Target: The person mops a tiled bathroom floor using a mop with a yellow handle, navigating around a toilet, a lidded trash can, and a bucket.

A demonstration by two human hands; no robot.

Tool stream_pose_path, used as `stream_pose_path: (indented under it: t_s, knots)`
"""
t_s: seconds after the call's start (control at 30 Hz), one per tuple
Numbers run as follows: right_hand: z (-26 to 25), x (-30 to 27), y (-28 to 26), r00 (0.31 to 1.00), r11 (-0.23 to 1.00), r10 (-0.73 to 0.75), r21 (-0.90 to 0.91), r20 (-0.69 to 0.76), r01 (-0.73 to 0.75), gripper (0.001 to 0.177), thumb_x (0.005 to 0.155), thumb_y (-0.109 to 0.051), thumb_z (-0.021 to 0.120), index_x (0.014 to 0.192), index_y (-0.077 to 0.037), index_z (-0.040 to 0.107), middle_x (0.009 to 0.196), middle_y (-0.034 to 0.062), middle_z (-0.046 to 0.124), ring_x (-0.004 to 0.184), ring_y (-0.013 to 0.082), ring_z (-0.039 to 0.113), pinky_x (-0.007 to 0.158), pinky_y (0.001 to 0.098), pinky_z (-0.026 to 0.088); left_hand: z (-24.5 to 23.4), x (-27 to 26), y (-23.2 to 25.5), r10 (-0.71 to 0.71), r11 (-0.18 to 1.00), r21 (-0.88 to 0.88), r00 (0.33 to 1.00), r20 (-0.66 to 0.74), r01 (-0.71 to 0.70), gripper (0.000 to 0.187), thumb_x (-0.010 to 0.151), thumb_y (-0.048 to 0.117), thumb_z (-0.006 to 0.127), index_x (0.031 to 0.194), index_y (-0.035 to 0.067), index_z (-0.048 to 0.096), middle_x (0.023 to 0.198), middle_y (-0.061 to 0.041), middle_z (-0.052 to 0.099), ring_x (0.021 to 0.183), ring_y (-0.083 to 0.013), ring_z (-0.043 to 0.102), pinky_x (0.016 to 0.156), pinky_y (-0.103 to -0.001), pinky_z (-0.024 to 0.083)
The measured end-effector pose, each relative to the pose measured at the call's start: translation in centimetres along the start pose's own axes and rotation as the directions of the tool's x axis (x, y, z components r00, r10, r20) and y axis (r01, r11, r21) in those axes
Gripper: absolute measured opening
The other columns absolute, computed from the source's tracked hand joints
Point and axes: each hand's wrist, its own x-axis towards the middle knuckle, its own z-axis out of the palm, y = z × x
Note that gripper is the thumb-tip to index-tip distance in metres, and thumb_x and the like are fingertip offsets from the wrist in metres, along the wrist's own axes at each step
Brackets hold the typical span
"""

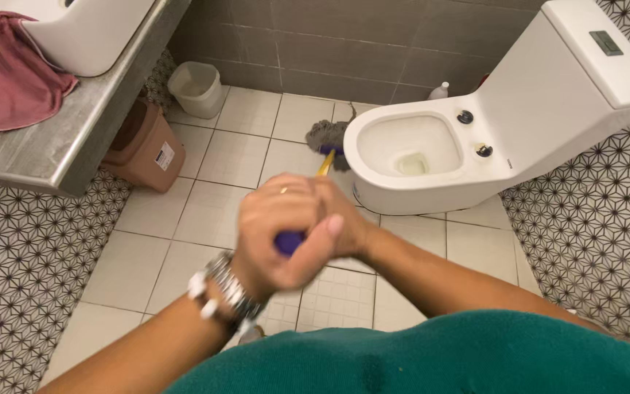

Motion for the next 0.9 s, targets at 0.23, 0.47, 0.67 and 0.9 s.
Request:
stream_pose_path:
  t_s: [0.23,0.47,0.67,0.9]
  knots:
    - [5.0,-0.8,9.0,0.993,0.993,0.044,-0.110,0.108,-0.032,0.012,0.079,-0.019,0.073,0.086,-0.011,0.068,0.097,0.0049,0.076,0.096,0.0262,0.070,0.090,0.0382,0.053,0.4,-5.7,-6.6,-0.137,0.991,-0.003,0.990,-0.021,0.137,0.033,0.091,0.007,0.064,0.063,0.000,0.047,0.061,-0.009,0.050,0.062,-0.0251,0.055,0.086,-0.042,0.051]
    - [10.1,2.8,-1.3,0.998,0.983,-0.047,-0.179,0.033,0.052,0.018,0.082,-0.021,0.071,0.098,-0.011,0.071,0.107,0.0036,0.074,0.103,0.0245,0.068,0.098,0.0403,0.048,-7.4,-6.6,3.5,-0.271,0.962,0.008,0.958,-0.091,0.272,0.033,0.091,0.003,0.061,0.061,0.000,0.048,0.056,-0.008,0.046,0.053,-0.0184,0.049,0.082,-0.036,0.054]
    - [9.7,4.5,-5.1,0.999,0.989,-0.029,0.142,0.019,0.026,0.024,0.084,-0.022,0.070,0.103,-0.007,0.068,0.110,0.0045,0.071,0.108,0.0233,0.066,0.102,0.0354,0.051,-9.1,-5.0,6.8,-0.230,0.972,0.019,0.965,-0.123,0.234,0.035,0.090,0.003,0.061,0.058,0.002,0.045,0.056,-0.007,0.045,0.053,-0.0196,0.049,0.066,-0.034,0.046]
    - [12.1,5.0,7.6,0.996,1.000,0.023,0.017,0.083,-0.025,0.016,0.079,-0.017,0.071,0.092,-0.008,0.069,0.104,0.0051,0.073,0.100,0.0224,0.065,0.097,0.0368,0.051,-8.3,-8.1,-6.1,-0.153,0.985,0.076,0.987,-0.053,0.157,0.035,0.092,0.005,0.063,0.062,0.001,0.046,0.060,-0.010,0.049,0.059,-0.0244,0.051,0.077,-0.038,0.048]
